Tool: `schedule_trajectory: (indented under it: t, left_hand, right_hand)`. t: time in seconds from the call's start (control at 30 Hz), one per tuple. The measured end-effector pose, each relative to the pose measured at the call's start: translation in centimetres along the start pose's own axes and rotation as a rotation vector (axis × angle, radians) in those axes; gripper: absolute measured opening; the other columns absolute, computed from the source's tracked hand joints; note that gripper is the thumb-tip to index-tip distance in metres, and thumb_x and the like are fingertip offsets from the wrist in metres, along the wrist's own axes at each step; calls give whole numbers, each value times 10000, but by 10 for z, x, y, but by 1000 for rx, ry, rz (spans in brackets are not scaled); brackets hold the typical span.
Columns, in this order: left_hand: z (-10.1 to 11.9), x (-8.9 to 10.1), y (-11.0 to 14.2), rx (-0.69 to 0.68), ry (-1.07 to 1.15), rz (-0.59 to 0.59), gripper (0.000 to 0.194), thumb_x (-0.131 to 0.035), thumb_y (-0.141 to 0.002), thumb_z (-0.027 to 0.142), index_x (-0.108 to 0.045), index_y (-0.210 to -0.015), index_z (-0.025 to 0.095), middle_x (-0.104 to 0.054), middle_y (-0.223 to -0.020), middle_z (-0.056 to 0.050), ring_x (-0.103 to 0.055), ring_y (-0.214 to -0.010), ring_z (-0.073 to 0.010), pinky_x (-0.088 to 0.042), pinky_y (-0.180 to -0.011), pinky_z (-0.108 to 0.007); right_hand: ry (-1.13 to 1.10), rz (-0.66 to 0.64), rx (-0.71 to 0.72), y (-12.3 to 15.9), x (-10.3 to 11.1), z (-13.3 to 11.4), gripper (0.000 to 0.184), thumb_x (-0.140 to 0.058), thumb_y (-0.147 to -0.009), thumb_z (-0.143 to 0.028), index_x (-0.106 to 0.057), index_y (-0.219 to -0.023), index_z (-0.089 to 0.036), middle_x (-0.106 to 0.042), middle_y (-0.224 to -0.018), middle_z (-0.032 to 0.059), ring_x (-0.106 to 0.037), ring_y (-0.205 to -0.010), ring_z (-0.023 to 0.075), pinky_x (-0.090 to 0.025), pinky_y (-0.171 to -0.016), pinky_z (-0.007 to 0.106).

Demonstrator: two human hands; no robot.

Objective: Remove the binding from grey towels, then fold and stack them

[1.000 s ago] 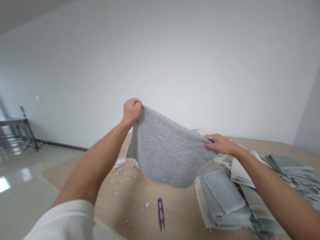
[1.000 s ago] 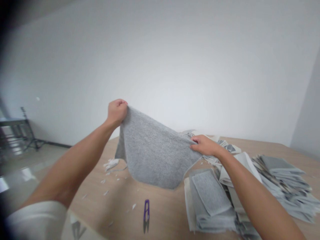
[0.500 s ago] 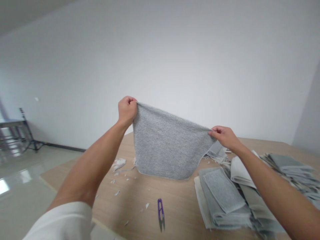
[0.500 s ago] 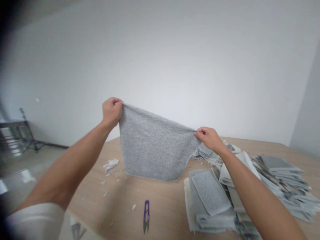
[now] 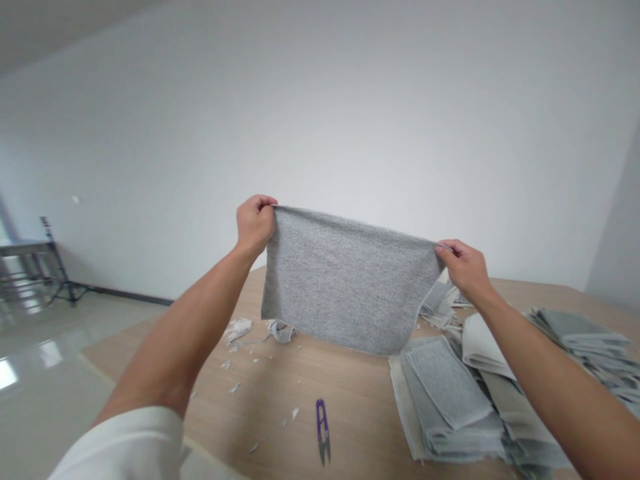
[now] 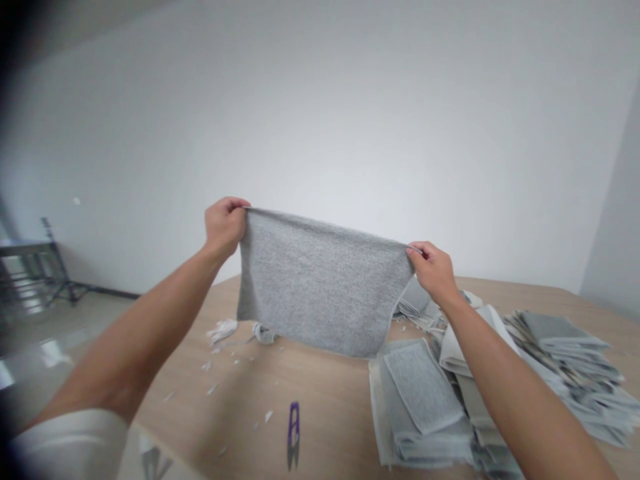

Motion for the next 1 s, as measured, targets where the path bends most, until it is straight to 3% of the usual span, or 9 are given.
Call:
schedule_trajectory:
  t: [0.37, 0.57, 0.73, 0.87, 1.0]
  left_hand:
    - [12, 0, 9, -35, 13, 8, 196, -404, -721, 148, -561, -830, 192, -534, -732, -12, -469, -671, -140, -377, -631, -259]
    - [12, 2, 11, -47, 19, -45, 308, -470, -762, 237, -534, -1058, 183, -442, -614, 25, -427, -575, -122, -346, -567, -246]
    - [12, 2, 10, -22, 17, -120, 226, -488, -764, 322, -634, -819, 158, -539, -641, -6, -460, -597, -123, -337, -532, -237]
    - [12, 3, 12, 27, 31, -168, 232, -523, -753, 373, -623, -736, 164, -523, -595, 4, -438, -561, -123, -320, -498, -239]
    - [10, 5, 14, -20, -16, -94, 207, -487, -795, 353, -569, -701, 188, -504, -602, 10, -440, -592, -132, -339, -539, -250]
  right_hand:
    - [-194, 192, -115, -2, -7, -2, 310, -605, -713, -419, -657, -865, -154, -617, -715, 24, -508, -598, 141, -389, -532, 261]
    - [-120, 239, -83, -6, -2, -2, 315, -583, -718, -415, -659, -871, -150, -600, -677, 18, -505, -592, 146, -396, -529, 267]
    - [-102, 277, -87, -8, 1, -4, 326, -584, -719, -418, -670, -876, -145, -576, -631, 1, -484, -556, 135, -387, -524, 264]
    - [-148, 307, -91, -10, 2, -7, 316, -596, -717, -414, -680, -870, -150, -592, -661, 7, -492, -584, 135, -387, -538, 257]
    - [-204, 312, -109, -11, 3, -14, 290, -598, -708, -397, -677, -846, -154, -603, -680, 10, -496, -593, 134, -390, -549, 255]
Point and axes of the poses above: each hand's wrist, its own y-axis away from the middle knuckle, its own x-axis out of the back of the hand, z = x × y, the point moved 1 cm from there along -y, towards the middle knuckle
